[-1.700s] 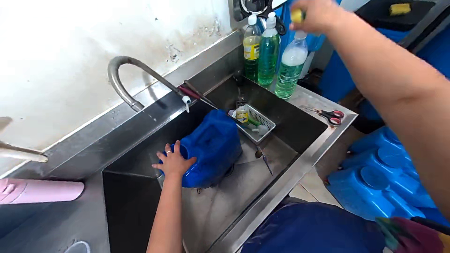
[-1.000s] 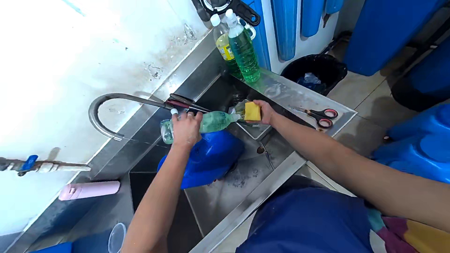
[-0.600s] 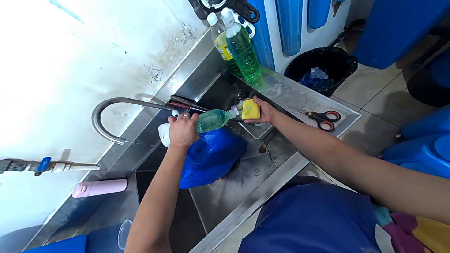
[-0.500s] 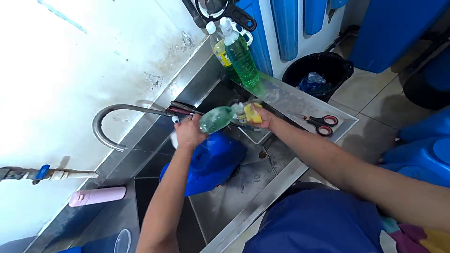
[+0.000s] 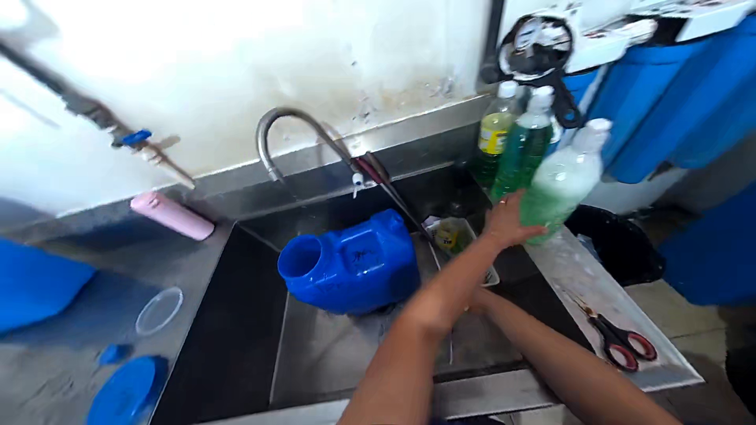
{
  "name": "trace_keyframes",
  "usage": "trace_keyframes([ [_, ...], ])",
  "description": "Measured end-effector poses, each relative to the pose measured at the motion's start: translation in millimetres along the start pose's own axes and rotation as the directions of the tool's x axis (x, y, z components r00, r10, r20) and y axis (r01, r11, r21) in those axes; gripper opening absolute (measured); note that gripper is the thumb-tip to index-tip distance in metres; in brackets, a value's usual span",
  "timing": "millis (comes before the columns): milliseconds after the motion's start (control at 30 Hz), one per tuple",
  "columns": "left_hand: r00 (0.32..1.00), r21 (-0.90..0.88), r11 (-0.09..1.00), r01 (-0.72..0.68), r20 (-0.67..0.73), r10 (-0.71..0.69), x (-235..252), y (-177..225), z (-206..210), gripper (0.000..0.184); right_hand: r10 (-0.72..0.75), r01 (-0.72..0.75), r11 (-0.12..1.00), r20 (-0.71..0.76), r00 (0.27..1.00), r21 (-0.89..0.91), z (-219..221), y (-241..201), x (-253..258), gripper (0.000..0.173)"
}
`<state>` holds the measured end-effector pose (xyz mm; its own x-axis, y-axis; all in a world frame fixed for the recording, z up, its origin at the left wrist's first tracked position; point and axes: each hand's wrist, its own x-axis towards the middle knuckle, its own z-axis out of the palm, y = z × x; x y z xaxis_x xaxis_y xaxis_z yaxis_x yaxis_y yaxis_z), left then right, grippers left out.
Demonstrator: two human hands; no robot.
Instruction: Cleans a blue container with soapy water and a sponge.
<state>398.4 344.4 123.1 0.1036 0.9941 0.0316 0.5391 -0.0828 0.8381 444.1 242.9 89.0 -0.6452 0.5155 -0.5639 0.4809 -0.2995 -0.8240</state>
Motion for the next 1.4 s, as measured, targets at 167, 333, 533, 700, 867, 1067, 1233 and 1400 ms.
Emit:
trace_keyframes([
  [167, 0.983, 0.511, 0.850, 0.123, -0.180, -0.034, -156.4, -106.7, -185.4, 0.084, -0.283, 0.280, 0.929, -0.024, 0.959, 0.243, -31.4, -14.1, 19.8, 0.059],
  [333, 0.791, 0.569, 0.563, 0.599, -0.310, -0.527, -274.2, -169.0, -270.0, 0.115, -0.687, 0.660, 0.718, -0.078, 0.722, -0.220, -43.7, -107.8, 48.8, 0.092],
  [533, 0.797, 0.643, 0.543, 0.541, -0.184, -0.576, -272.0, -154.0, -269.0, 0.116, -0.675, 0.314, 0.356, -0.010, 0.738, -0.880, 201.4, -116.7, 134.3, 0.044],
  [700, 0.804, 0.583, 0.594, 0.554, -0.189, -0.564, -298.4, -145.3, -256.6, 0.111, -0.734, 0.177, 0.358, -0.159, 0.660, -0.917, 126.4, -94.3, 125.6, 0.039],
  [867, 0.840, 0.517, 0.674, 0.527, -0.200, -0.504, -295.3, -157.2, -256.1, 0.111, -0.727, 0.061, 0.448, -0.324, 0.606, -0.892, 169.0, -89.6, 128.8, 0.044],
  [1067, 0.860, 0.551, 0.676, 0.489, -0.173, -0.480, -302.2, -164.4, -254.4, 0.116, -0.728, 0.166, 0.402, -0.205, 0.654, -0.901, 151.3, -90.5, 125.6, 0.036],
  [1233, 0.852, 0.521, 0.685, 0.509, -0.193, -0.486, -298.1, -162.3, -255.5, 0.117, -0.799, 0.205, 0.511, -0.373, 0.472, -0.835, 201.0, -48.4, 134.4, 0.046],
  [1400, 0.863, 0.545, 0.685, 0.482, -0.163, -0.478, -303.7, -165.4, -257.4, 0.113, -0.693, 0.272, 0.381, -0.078, 0.717, -0.884, 198.9, 11.5, 75.5, 0.039],
])
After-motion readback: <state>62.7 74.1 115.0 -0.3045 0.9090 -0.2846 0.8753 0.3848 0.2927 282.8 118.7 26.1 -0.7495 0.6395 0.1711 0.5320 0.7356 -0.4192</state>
